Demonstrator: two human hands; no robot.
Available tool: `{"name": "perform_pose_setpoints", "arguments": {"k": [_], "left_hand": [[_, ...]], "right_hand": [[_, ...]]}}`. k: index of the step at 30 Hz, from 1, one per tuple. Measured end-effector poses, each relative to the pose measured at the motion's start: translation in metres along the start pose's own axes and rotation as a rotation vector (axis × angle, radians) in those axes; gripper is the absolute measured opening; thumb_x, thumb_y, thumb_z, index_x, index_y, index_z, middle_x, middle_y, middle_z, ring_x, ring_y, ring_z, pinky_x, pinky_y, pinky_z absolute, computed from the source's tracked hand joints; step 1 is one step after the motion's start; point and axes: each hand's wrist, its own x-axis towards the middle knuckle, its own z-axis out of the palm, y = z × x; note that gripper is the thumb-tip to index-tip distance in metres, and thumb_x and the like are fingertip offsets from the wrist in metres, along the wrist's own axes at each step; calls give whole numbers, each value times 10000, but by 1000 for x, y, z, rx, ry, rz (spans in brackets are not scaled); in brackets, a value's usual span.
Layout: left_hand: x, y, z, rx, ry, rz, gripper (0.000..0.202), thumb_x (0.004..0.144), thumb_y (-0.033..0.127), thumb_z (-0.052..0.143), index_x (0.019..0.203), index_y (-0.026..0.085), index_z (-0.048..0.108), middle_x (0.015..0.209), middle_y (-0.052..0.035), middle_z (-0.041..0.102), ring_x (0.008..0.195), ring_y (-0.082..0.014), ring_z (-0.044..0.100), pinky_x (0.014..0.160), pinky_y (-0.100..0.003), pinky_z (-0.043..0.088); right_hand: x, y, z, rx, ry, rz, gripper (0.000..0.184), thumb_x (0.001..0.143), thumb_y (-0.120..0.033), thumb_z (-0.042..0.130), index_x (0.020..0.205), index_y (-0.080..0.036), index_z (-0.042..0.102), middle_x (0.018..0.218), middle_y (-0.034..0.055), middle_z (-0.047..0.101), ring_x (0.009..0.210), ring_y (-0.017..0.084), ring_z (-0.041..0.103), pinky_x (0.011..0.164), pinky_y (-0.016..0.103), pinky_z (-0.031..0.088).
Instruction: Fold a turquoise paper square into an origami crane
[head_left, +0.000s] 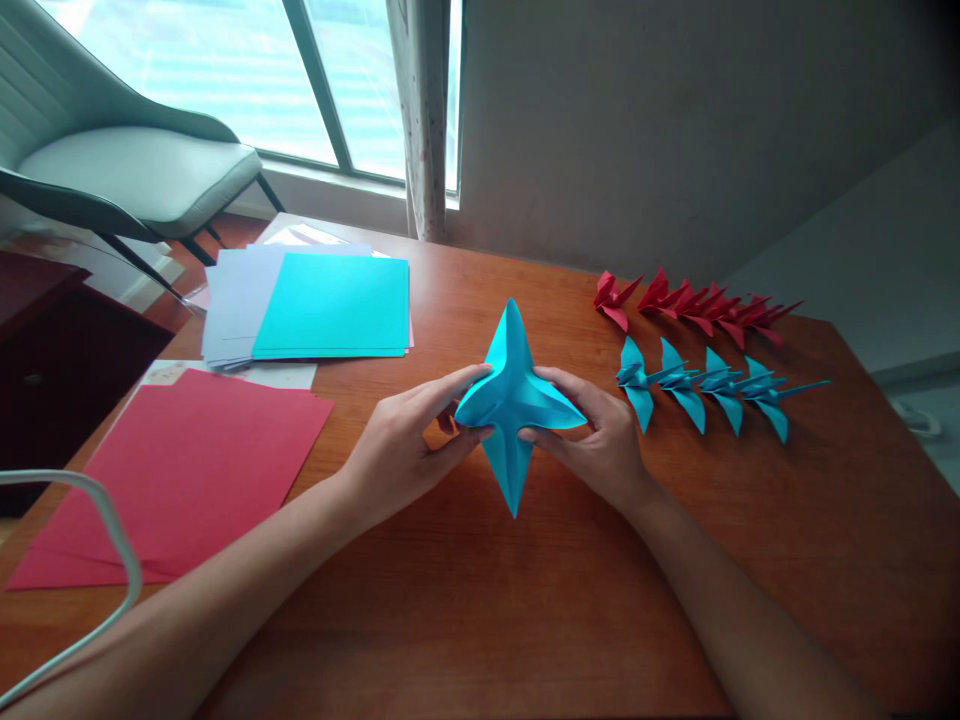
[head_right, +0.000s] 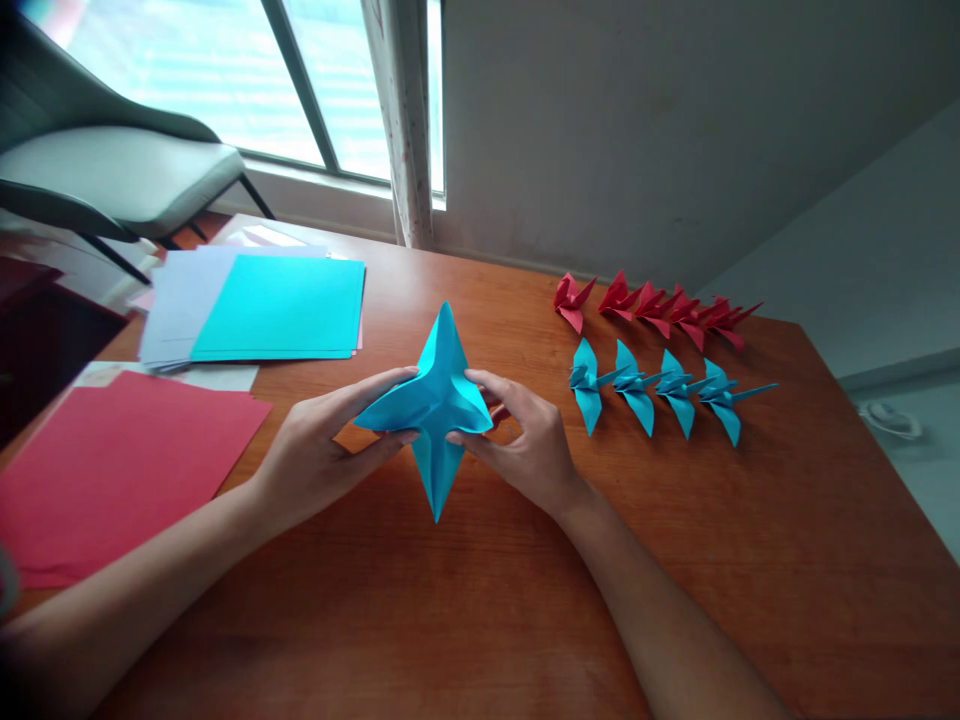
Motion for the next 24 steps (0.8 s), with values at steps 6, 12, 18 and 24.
{"name": "perform_pose_setpoints", "arguments": {"k": [6, 12, 18, 24], "left_hand": [[1, 2, -1, -61, -9, -28, 515, 875, 288, 703, 1359, 183, 561, 1027, -44, 764, 724, -129, 696, 717, -234, 563], [1, 1, 0, -161, -67, -96, 600, 887, 292, 679, 1445, 184, 486, 1019, -48, 775, 793, -159, 742, 742, -243, 584], [1, 0, 0, -151, -73, -100, 548, 898, 305, 659, 1414, 184, 522, 921, -29, 782, 758, -159, 745, 669, -215, 574], [3, 1, -2, -86, -11, -35, 419, 877, 242, 673, 1286, 165, 630, 871, -1, 761, 669, -107, 685, 680, -191, 545]], "right_hand": [[-1, -1, 0, 112, 6, 82, 564, 760, -436, 821, 1276, -287, 650, 1189, 36, 749, 972, 243, 733, 798, 356, 641], [-1, 0, 0, 242, -26, 184, 619, 741, -453, 830, 1298, -270, 632, 1221, 51, 730, 1020, 261, 726, 774, 357, 659], [1, -2, 0, 200, -26, 147, 584, 749, -453, 824, 1278, -290, 638, 1219, 37, 730, 1024, 256, 721, 787, 356, 650], [-1, 2, 1, 146, -39, 99, 570, 771, -443, 812, 1288, -287, 630, 1243, 46, 722, 1064, 267, 711, 838, 376, 630]]}}
